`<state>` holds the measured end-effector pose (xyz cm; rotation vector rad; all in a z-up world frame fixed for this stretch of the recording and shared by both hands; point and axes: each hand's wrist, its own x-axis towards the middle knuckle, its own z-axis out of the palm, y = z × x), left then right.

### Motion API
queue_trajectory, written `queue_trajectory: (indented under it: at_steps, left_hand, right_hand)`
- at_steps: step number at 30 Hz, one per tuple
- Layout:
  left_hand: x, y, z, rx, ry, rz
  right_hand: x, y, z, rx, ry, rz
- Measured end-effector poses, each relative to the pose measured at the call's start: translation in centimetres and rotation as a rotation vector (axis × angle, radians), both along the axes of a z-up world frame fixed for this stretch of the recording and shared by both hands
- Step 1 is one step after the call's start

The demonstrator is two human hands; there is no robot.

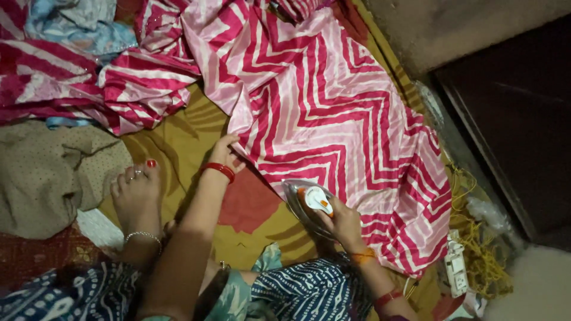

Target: Ironing a pink and white chevron patterned cloth on a bed.

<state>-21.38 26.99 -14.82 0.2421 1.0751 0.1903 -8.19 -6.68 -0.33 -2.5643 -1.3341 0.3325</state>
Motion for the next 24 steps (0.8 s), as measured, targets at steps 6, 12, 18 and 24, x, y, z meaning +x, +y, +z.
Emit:
queue_trajectory:
  at_steps: [6, 12, 18, 24]
  left_hand:
    - [2.3, 1.3, -1.6, 0.095, -0.088, 0.024]
    - [2.0, 2.2, -0.9, 0.255, 0.062, 0.041]
    - [-0.6, 7.9, -5.2, 0.331, 0.081, 0.077]
    - [-3.7, 9.8, -4.5, 0.410, 0.147, 0.092]
  right_hand:
    - [-2.8, 8.5, 2.3, 0.220, 0.017, 0.062]
    - [-3.3, 11.9, 0.4, -0.005, -0.004, -0.003]
    - [-4.0, 7.9, 2.9, 0.145, 0.116, 0.106]
    - [-3.4, 4.3, 0.3, 0.054, 0.035, 0.071]
